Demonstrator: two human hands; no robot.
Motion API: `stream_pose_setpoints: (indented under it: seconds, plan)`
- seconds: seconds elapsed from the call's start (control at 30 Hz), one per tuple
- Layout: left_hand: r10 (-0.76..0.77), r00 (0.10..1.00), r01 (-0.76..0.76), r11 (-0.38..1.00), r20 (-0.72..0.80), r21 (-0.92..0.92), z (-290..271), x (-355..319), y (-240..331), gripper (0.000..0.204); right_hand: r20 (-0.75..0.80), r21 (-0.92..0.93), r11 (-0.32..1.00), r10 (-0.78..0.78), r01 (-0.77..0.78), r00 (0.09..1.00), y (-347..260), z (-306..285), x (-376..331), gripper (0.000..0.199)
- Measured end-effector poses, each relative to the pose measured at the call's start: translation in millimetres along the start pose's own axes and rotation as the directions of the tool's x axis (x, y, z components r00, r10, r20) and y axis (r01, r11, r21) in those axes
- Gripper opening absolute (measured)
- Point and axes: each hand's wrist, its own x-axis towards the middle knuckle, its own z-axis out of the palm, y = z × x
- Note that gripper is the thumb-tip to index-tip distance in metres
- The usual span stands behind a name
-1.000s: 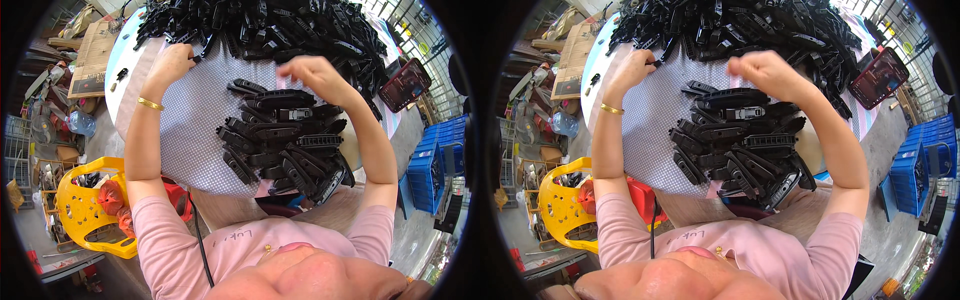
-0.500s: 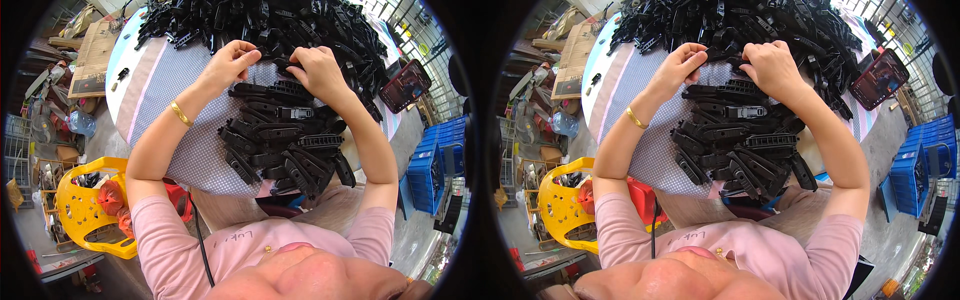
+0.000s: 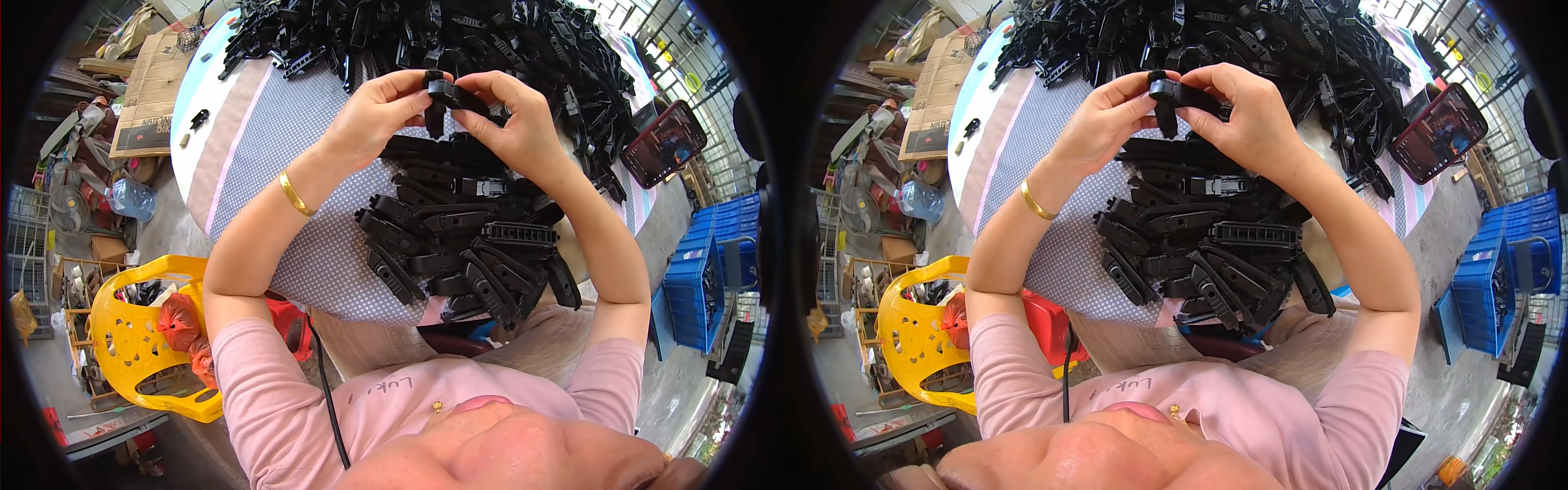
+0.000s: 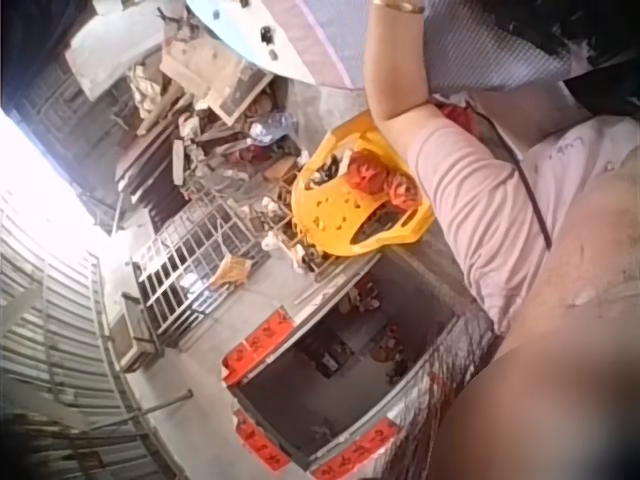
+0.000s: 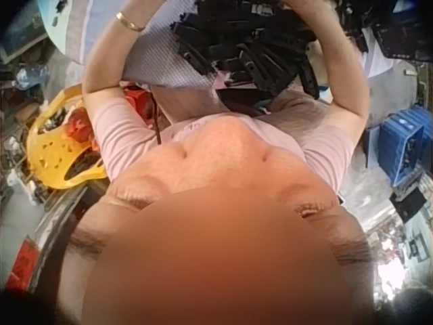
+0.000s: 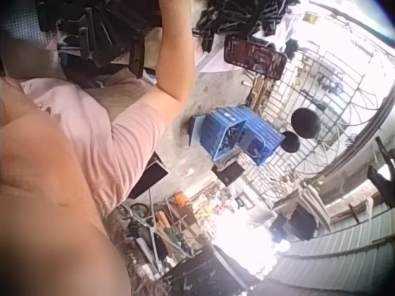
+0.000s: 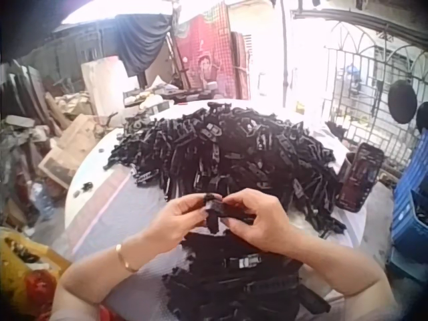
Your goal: Sorting and inspecting black plastic claw hair clips at a factory workstation.
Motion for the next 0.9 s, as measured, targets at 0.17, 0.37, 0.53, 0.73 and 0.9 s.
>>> stream_pose_setpoints:
  seconds: [0.17,0.37,0.53,0.73,0.9]
  plan:
    - [0.127,0.986,-0.123,0.992,-0.107,0.039,13.4,-3.7,2.9,0.027,-0.044,-0.048,0.998,0.034,-0.036,0.998,-5.6,-0.4,-2.5,0.031]
    - [0.193,0.969,-0.149,0.955,-0.155,0.257,22.8,-9.5,6.8,0.032,-0.103,-0.215,0.970,-0.142,0.118,0.984,-5.3,0.5,-2.5,0.029]
    - [0.154,0.969,-0.081,0.937,-0.195,0.340,19.2,-8.3,6.6,0.034,-0.064,-0.277,0.931,-0.266,0.239,0.962,-10.0,0.6,-2.0,0.030]
    - [0.170,0.978,-0.125,0.940,-0.118,0.318,14.7,-9.5,13.9,0.032,-0.024,-0.068,0.997,-0.037,0.035,0.999,-2.1,-4.3,0.4,0.040]
    - [0.281,0.955,-0.233,0.909,-0.093,0.346,18.8,-8.3,11.9,0.027,0.165,-0.160,0.987,0.062,-0.035,0.984,-10.2,-16.3,0.1,0.041]
